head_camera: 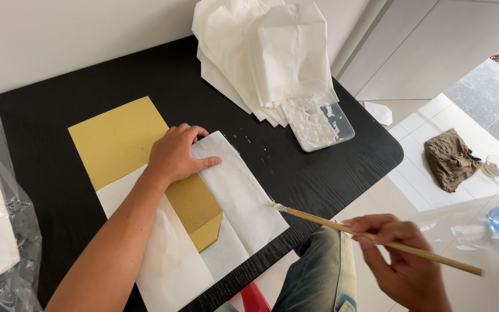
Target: The person places a sheet of white paper on a table and positions a yellow cardboard box on top. They fold the paper over the box, apply a white adhesive with a brush, and press the paper down to secure it. The person continues folding and smoothing the paper around the box.
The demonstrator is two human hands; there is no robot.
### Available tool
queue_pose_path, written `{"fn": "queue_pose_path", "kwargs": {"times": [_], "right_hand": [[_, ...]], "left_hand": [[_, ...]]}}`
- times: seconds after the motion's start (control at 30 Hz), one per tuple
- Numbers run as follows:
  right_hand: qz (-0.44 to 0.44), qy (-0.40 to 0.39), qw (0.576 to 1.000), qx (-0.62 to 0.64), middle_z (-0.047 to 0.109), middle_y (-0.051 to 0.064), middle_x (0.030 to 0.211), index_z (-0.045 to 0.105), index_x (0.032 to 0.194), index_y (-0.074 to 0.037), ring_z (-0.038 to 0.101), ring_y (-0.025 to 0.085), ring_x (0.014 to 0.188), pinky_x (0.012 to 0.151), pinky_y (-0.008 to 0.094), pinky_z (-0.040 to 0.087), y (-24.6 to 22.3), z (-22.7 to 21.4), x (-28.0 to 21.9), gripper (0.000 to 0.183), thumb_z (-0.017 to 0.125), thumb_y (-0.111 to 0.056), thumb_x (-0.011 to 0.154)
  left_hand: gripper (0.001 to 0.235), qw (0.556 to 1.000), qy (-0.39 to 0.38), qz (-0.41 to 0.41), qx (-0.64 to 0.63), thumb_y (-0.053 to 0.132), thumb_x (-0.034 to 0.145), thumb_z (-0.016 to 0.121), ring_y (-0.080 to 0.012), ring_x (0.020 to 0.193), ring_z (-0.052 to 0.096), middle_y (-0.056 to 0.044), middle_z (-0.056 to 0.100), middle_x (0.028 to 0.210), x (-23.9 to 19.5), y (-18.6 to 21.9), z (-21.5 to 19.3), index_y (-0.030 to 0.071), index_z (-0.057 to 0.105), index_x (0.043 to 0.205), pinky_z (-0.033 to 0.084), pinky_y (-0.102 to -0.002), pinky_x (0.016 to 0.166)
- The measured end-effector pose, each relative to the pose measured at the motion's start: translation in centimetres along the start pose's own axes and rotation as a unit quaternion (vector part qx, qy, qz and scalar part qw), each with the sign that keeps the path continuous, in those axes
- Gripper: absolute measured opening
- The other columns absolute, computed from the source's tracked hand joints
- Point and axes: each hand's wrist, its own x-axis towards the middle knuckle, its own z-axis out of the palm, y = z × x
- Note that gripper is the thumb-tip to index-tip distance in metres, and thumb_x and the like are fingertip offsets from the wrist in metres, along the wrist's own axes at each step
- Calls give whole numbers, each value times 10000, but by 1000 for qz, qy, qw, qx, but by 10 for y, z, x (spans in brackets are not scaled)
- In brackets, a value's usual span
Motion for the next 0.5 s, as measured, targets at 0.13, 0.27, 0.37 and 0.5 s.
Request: {"fn": "queue_pose_path", "kwargs": {"times": [0.13, 0.27, 0.37, 0.5], "right_hand": [[35, -32, 999, -7, 726, 121, 986, 462, 941, -139, 798, 269, 1031, 921, 371, 691, 8, -9, -9, 222, 603, 30, 919], [73, -16, 997, 0, 740, 137, 921, 427, 910, -157, 818, 286, 942, 917, 408, 689, 8, -25, -22, 265, 606, 38, 895], [58, 31, 997, 28, 735, 165, 940, 447, 925, -141, 807, 311, 951, 939, 424, 694, 2, -20, -20, 280, 607, 85, 881], [9, 17, 1000, 17, 711, 169, 967, 444, 978, -136, 805, 332, 994, 895, 391, 725, 4, -12, -8, 290, 592, 100, 897]], "left_hand": [[649, 1000, -11, -9, 3, 710, 734, 740, -184, 1099, 585, 45, 621, 1154, 0, 2, -3, 313, 638, 1237, 522, -432, 791], [651, 1000, -14, -12, 1, 712, 733, 737, -176, 1105, 581, 47, 616, 1154, 0, 2, -2, 314, 637, 1238, 520, -428, 788], [647, 1000, -6, -4, 0, 707, 734, 743, -184, 1106, 589, 41, 628, 1158, 0, 1, -2, 309, 640, 1234, 522, -431, 793], [644, 1000, -5, -2, 1, 707, 733, 748, -187, 1093, 591, 41, 626, 1148, -1, 1, -2, 311, 642, 1230, 527, -430, 786]]}}
